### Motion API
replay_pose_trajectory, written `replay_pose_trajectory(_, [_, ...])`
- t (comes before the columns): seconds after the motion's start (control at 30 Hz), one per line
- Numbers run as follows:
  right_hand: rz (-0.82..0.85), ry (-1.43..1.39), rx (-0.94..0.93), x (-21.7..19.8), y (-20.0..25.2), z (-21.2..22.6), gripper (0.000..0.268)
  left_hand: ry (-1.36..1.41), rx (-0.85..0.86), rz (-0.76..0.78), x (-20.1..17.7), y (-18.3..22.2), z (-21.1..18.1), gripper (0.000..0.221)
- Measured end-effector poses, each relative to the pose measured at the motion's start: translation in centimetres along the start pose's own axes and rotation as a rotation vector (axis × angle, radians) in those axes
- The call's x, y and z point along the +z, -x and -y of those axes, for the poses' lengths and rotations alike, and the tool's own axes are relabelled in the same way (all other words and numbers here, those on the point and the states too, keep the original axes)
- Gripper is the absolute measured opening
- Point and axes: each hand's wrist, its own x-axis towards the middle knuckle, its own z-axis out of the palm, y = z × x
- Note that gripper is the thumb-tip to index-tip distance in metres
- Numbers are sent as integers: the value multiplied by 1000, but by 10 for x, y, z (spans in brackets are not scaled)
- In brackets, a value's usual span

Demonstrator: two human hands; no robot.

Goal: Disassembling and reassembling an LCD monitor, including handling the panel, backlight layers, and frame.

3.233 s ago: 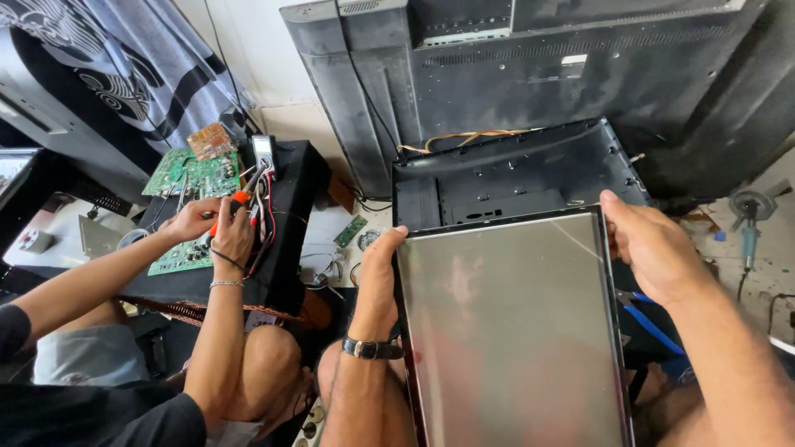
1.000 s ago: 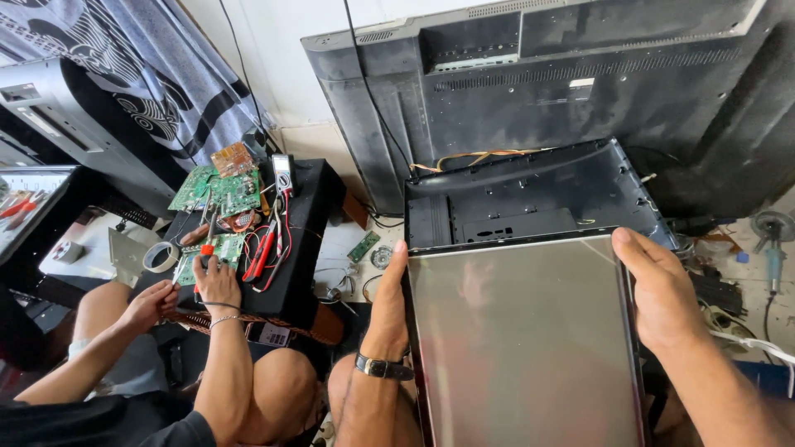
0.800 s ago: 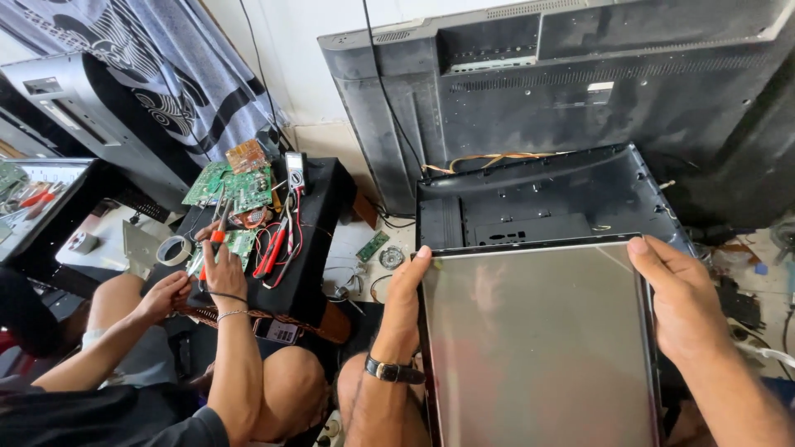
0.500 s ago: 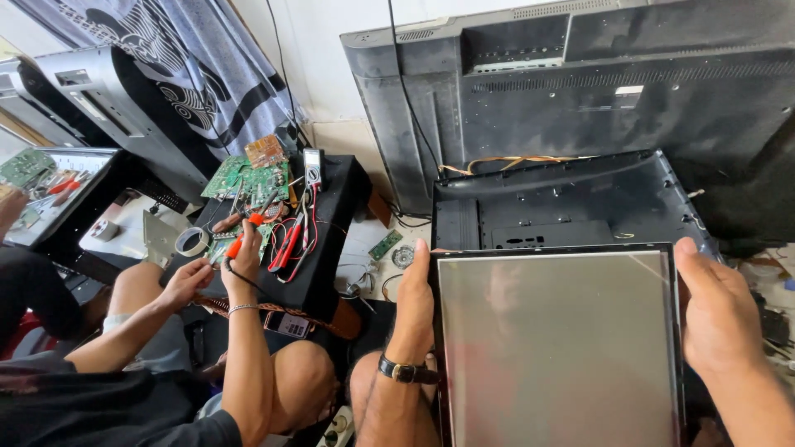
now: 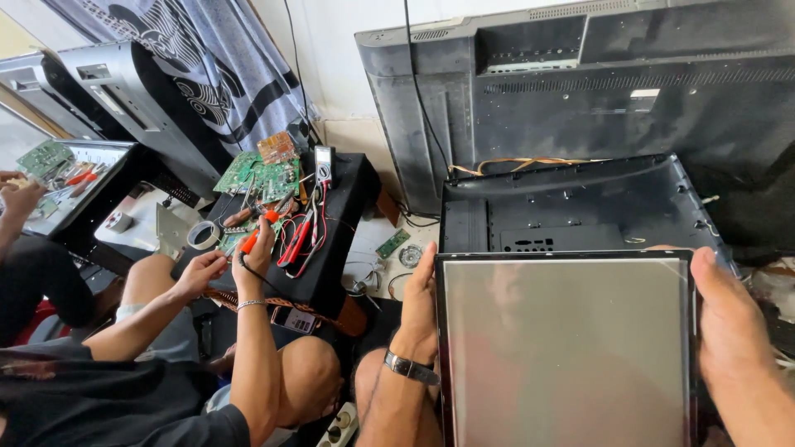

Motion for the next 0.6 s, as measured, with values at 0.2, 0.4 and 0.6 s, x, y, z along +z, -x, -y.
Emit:
replay_pose_trajectory(0.2, [-95,16,235,24,20,24,56,-35,22,-35,-16,-10,10,45])
replay_pose_trajectory(0.4, [73,-114,31,-3,3,1,53,-28,51,93,-26,-15,16,53])
replay_pose_trajectory(0.6, [174,-220,-7,-12,-11,-5,49,-43,57,25,-25,-16,13,48])
